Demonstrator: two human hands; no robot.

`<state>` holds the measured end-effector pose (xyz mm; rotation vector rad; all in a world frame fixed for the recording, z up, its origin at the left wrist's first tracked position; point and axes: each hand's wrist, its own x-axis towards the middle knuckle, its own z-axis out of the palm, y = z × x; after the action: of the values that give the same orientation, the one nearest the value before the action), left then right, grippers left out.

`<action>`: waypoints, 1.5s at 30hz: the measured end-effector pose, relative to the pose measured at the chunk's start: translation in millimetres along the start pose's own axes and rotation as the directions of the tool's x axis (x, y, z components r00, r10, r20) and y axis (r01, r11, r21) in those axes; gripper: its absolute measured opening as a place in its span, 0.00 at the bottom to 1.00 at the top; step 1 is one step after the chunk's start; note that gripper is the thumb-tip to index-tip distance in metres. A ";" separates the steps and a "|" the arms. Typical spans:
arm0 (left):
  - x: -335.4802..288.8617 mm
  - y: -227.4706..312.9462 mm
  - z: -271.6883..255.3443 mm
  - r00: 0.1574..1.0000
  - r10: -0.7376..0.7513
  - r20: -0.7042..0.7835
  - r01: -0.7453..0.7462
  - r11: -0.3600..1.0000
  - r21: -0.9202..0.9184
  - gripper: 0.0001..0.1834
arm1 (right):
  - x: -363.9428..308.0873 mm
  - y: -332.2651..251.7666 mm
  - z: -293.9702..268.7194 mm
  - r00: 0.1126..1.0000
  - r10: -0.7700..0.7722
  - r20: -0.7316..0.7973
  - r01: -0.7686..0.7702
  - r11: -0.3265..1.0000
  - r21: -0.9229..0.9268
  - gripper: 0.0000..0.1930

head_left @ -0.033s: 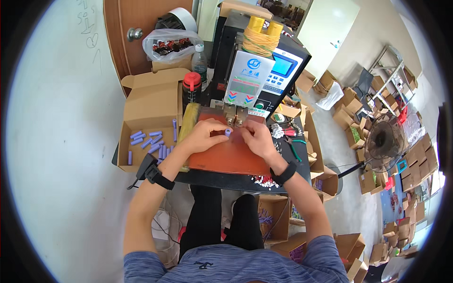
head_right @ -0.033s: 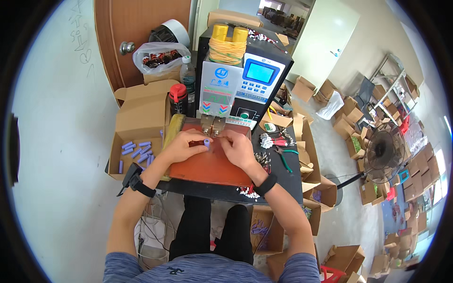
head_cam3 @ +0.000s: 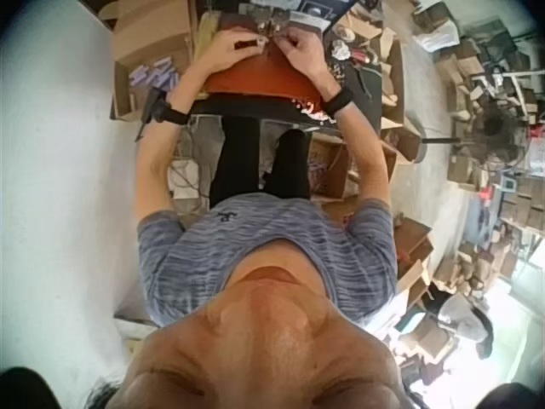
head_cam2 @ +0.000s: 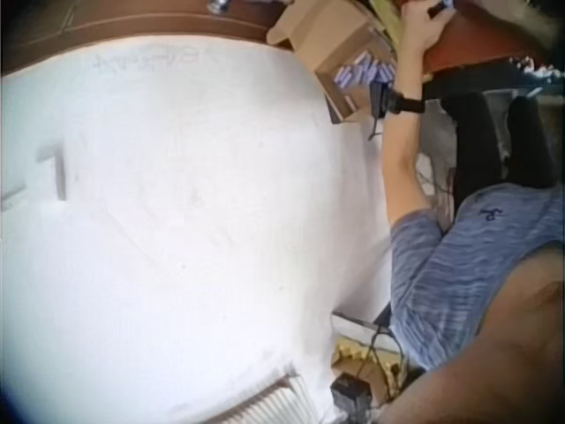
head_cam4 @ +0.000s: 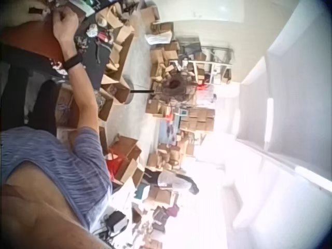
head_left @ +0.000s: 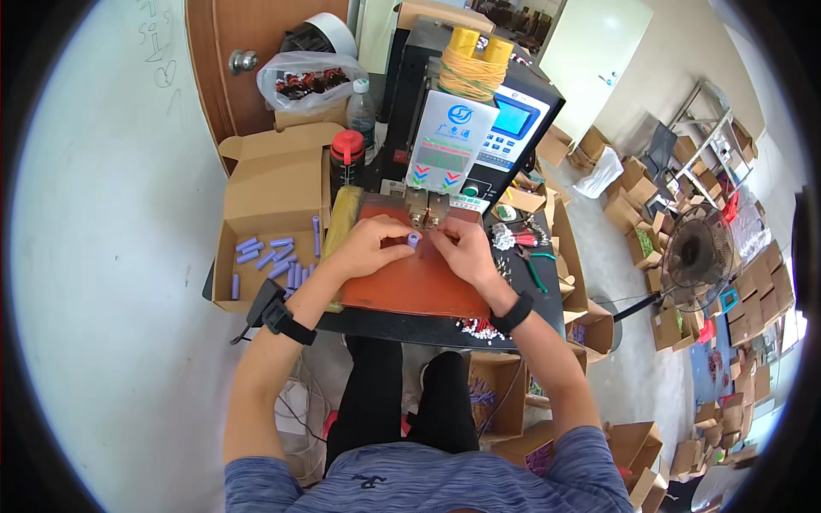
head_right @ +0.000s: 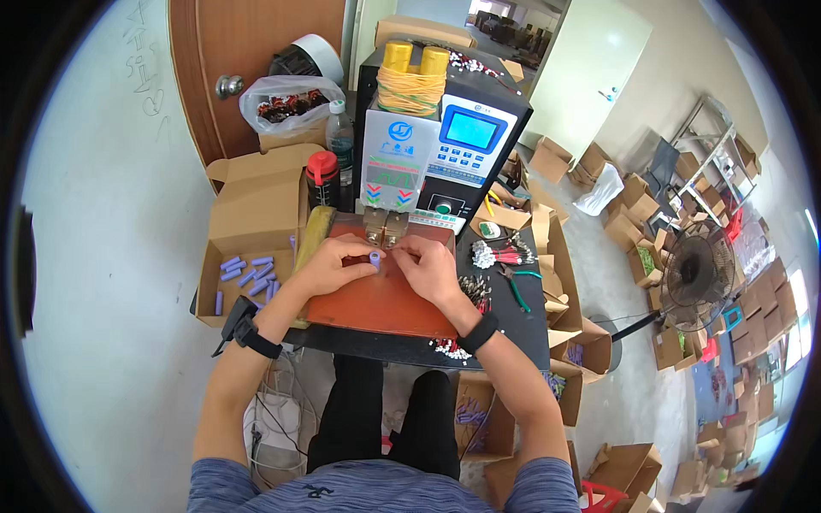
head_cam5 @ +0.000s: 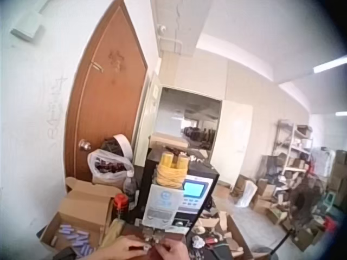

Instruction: Spot welding battery cells into a multi-cell pack using an industrial welding machine.

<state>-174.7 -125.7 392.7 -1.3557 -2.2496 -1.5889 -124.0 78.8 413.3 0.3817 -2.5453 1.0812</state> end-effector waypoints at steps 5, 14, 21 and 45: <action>-1.9 0.3 3.6 1.000 0.001 0.015 -0.002 0.998 0.065 0.14 | -8.2 15.0 14.6 0.988 0.149 -0.049 -0.123 0.932 0.342 0.05; 0.6 2.1 0.6 1.000 -0.013 0.014 0.013 0.999 0.049 0.13 | -11.9 5.0 13.0 0.992 0.084 -0.094 -0.032 0.889 0.457 0.05; 4.7 4.7 0.6 1.000 -0.005 0.008 0.004 0.997 0.075 0.12 | -9.5 -3.9 6.1 0.980 -0.082 -0.180 0.119 0.973 0.199 0.05; 7.3 9.3 6.6 0.998 -0.040 -0.055 0.047 0.990 0.131 0.09 | -7.3 -10.3 5.1 0.914 -0.294 -0.279 0.305 0.952 -0.005 0.04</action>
<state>-170.1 -115.4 400.1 -1.2265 -2.3225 -1.4407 -114.6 69.0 413.5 0.5672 -2.1381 0.9901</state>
